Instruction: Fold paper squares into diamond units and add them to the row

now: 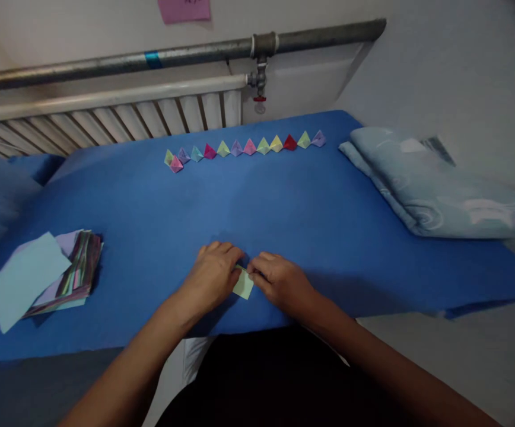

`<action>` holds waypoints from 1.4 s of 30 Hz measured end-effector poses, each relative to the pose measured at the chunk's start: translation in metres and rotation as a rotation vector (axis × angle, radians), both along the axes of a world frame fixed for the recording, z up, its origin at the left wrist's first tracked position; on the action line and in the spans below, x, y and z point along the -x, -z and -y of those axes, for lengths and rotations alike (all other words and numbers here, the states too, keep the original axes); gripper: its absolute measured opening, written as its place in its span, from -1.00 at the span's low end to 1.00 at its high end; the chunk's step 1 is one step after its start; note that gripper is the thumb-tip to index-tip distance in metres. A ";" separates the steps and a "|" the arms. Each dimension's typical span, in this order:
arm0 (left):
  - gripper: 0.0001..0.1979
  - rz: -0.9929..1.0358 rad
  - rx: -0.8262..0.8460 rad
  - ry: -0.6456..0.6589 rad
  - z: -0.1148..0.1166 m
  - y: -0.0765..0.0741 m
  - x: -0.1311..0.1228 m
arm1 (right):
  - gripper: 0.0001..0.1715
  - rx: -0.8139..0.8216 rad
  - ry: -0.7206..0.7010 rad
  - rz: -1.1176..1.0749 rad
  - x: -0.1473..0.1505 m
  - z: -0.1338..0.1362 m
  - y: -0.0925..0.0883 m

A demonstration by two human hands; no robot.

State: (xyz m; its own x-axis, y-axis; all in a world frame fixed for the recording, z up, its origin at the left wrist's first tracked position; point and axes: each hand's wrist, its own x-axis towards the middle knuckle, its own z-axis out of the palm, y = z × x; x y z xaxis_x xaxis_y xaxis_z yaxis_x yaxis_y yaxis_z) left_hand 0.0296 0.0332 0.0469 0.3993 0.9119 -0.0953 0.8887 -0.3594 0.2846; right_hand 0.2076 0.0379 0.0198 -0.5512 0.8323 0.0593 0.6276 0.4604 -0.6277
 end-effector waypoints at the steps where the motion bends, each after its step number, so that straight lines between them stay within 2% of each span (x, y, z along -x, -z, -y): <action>1: -0.76 -0.012 0.061 0.046 -0.008 -0.004 -0.004 | -0.86 -0.013 0.004 -0.006 0.000 0.001 0.002; 3: -0.74 -0.071 0.173 0.069 -0.021 -0.010 -0.011 | -0.88 -0.045 0.021 -0.015 -0.002 0.002 0.005; 7: -0.68 -0.152 0.331 -0.022 -0.030 -0.017 -0.016 | -0.89 -0.105 0.055 -0.090 -0.007 0.006 0.010; 14: -0.85 -0.137 0.402 -0.088 -0.024 -0.021 -0.014 | -0.86 -0.082 0.093 -0.203 -0.018 0.010 0.011; 18: -0.88 -0.067 0.383 -0.116 -0.018 -0.020 -0.008 | -0.85 -0.071 0.114 -0.249 -0.020 0.013 0.009; 20: -0.93 0.089 0.403 -0.159 -0.013 -0.017 0.002 | -0.85 -0.022 0.164 -0.312 -0.022 0.015 0.007; 22: -0.97 0.468 0.501 -0.289 -0.008 -0.013 0.012 | -0.87 0.074 0.248 -0.403 -0.022 0.016 0.004; 24: -0.85 0.830 0.565 -0.422 -0.002 -0.008 0.018 | -0.85 0.213 0.308 -0.504 -0.021 0.016 0.001; 26: -0.81 1.068 0.536 -0.529 0.003 -0.004 0.018 | -0.79 0.353 0.299 -0.584 -0.016 0.016 -0.002; 30: -0.79 1.324 0.507 -0.633 0.015 0.004 0.003 | -0.79 0.495 0.221 -0.724 0.000 0.012 -0.009; 34: -0.78 1.375 0.516 -0.660 0.023 0.009 -0.007 | -0.84 0.535 0.237 -0.771 0.011 0.010 -0.010; 38: -0.79 1.314 0.504 -0.591 0.023 0.010 -0.002 | -0.84 0.467 0.259 -0.672 0.010 0.009 -0.006; 40: -0.78 1.210 0.416 -0.514 0.020 0.006 0.002 | -0.83 0.300 0.252 -0.554 0.008 0.009 -0.004; 42: -0.79 1.036 0.278 -0.401 0.016 0.000 0.006 | -0.83 0.066 0.202 -0.426 0.005 0.009 -0.003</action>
